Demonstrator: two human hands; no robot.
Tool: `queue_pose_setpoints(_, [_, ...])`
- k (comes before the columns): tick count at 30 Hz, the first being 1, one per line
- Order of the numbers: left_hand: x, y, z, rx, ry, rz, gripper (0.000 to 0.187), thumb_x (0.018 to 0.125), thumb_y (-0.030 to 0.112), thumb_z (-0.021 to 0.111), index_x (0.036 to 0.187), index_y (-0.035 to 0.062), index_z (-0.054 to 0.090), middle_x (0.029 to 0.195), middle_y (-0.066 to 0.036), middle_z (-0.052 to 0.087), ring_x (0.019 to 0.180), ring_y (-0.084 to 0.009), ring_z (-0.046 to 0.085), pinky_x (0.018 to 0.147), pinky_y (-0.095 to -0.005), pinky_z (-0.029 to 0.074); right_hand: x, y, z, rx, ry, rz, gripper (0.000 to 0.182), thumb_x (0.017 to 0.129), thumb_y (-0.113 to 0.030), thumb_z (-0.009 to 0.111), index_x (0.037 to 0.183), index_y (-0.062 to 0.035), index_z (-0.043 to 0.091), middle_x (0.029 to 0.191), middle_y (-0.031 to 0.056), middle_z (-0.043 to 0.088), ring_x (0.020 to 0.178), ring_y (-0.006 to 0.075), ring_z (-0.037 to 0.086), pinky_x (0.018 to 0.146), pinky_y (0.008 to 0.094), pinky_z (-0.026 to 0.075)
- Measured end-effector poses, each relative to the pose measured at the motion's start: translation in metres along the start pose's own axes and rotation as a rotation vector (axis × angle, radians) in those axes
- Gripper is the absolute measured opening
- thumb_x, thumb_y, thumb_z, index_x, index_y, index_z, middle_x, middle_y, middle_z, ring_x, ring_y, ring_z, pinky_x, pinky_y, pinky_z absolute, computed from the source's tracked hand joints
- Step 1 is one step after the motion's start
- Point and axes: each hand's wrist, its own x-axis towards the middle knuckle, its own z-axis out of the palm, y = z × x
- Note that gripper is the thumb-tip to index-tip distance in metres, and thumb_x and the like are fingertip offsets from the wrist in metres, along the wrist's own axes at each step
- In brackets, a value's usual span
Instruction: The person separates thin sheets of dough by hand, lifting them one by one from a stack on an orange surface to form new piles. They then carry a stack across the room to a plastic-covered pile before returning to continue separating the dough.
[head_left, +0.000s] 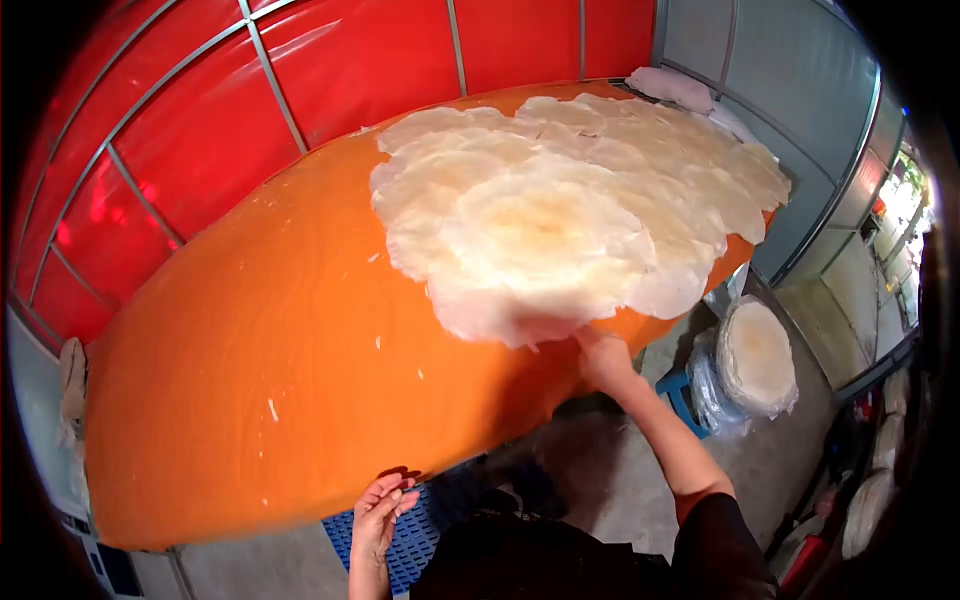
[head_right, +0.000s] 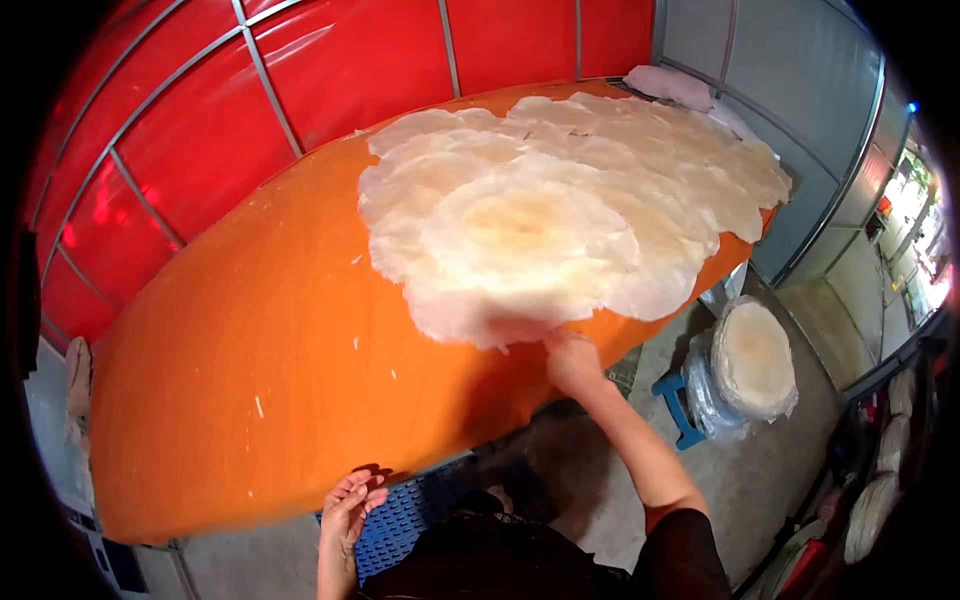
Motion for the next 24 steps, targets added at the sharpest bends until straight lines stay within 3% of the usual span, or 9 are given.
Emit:
queue_pose_setpoints(4, [0.073, 0.044, 0.037, 0.058, -0.099, 0.044, 0.028, 0.080, 0.000, 0.054, 0.108, -0.0027, 0.051, 0.102, -0.019, 0.058, 0.088, -0.0248, 0.060, 0.078, -0.0313, 0.049, 0.091, 0.013, 0.047, -0.222, 0.140, -0.134, 0.029, 0.066, -0.009, 0.055, 0.095, -0.0057, 0.052, 0.099, 0.0139, 0.055, 0.093, 0.0299, 0.052, 0.076, 0.0396, 0.041])
queue_pose_setpoints(8, [0.118, 0.056, 0.060, 0.054, -0.187, 0.010, 0.029, 0.080, 0.001, 0.055, 0.108, -0.0035, 0.050, 0.105, -0.019, 0.056, 0.092, -0.0247, 0.058, 0.082, -0.0339, 0.047, 0.142, 0.035, 0.096, -0.402, 0.051, -0.224, 0.041, 0.071, -0.018, 0.055, 0.108, -0.0040, 0.048, 0.114, 0.0156, 0.049, 0.106, 0.0297, 0.045, 0.090, 0.0392, 0.033])
queue_pose_setpoints(11, [0.136, 0.059, 0.064, 0.027, -0.198, -0.044, 0.030, 0.081, 0.001, 0.053, 0.111, -0.0038, 0.048, 0.107, -0.021, 0.055, 0.095, -0.0262, 0.057, 0.085, -0.0353, 0.046, 0.163, 0.026, 0.083, -0.216, 0.074, -0.224, 0.048, 0.071, -0.019, 0.056, 0.115, -0.0031, 0.045, 0.121, 0.0131, 0.045, 0.114, 0.0253, 0.039, 0.096, 0.0384, 0.028])
queue_pose_setpoints(14, [0.158, 0.061, 0.077, -0.037, -0.220, -0.094, 0.034, 0.080, -0.002, 0.050, 0.114, -0.0041, 0.045, 0.112, -0.022, 0.052, 0.102, -0.0266, 0.053, 0.087, -0.0363, 0.044, 0.195, 0.046, 0.079, -0.197, -0.328, -0.111, 0.046, 0.068, -0.014, 0.058, 0.112, -0.0032, 0.050, 0.119, 0.0120, 0.048, 0.112, 0.0240, 0.044, 0.094, 0.0363, 0.032])
queue_pose_setpoints(16, [0.178, 0.070, 0.101, -0.055, -0.251, -0.100, 0.035, 0.080, -0.003, 0.050, 0.114, -0.0043, 0.045, 0.115, -0.022, 0.050, 0.105, -0.0263, 0.051, 0.089, -0.0367, 0.044, 0.237, 0.113, 0.122, 0.236, -0.360, -0.072, 0.039, 0.066, -0.005, 0.056, 0.104, -0.0036, 0.057, 0.109, 0.0160, 0.055, 0.102, 0.0273, 0.051, 0.089, 0.0356, 0.038])
queue_pose_setpoints(18, [0.204, 0.073, 0.125, -0.143, -0.332, -0.105, 0.034, 0.081, -0.001, 0.049, 0.115, -0.0038, 0.045, 0.117, -0.019, 0.049, 0.108, -0.0268, 0.049, 0.091, -0.0392, 0.041, 0.295, 0.128, 0.066, 0.230, -0.190, -0.270, 0.039, 0.064, 0.003, 0.051, 0.101, -0.0049, 0.060, 0.095, 0.0150, 0.060, 0.090, 0.0246, 0.057, 0.077, 0.0310, 0.045])
queue_pose_setpoints(20, [0.246, 0.060, 0.141, -0.205, -0.420, -0.096, 0.031, 0.083, 0.002, 0.047, 0.114, -0.0030, 0.046, 0.115, -0.018, 0.050, 0.109, -0.0280, 0.048, 0.092, -0.0423, 0.040, 0.333, 0.089, -0.037, 0.349, -0.315, 0.097, 0.038, 0.062, 0.005, 0.048, 0.097, -0.0038, 0.062, 0.083, 0.0159, 0.061, 0.077, 0.0227, 0.057, 0.069, 0.0305, 0.046])
queue_pose_setpoints(23, [0.310, 0.035, 0.175, -0.267, -0.433, -0.183, 0.047, 0.079, -0.001, 0.052, 0.123, -0.0015, 0.035, 0.120, -0.016, 0.045, 0.111, -0.0285, 0.045, 0.093, -0.0407, 0.040, 0.336, 0.058, -0.087, 0.323, -0.314, 0.096, 0.033, 0.062, 0.004, 0.049, 0.090, -0.0027, 0.063, 0.076, 0.0167, 0.060, 0.066, 0.0237, 0.054, 0.064, 0.0308, 0.046])
queue_pose_setpoints(24, [0.324, 0.032, 0.194, -0.273, -0.378, -0.191, 0.052, 0.078, -0.001, 0.054, 0.125, -0.0008, 0.031, 0.120, -0.016, 0.044, 0.111, -0.0282, 0.045, 0.093, -0.0399, 0.040, 0.329, 0.061, -0.077, 0.251, -0.313, -0.040, 0.033, 0.062, 0.003, 0.050, 0.092, -0.0031, 0.063, 0.076, 0.0166, 0.060, 0.067, 0.0242, 0.055, 0.064, 0.0314, 0.046])
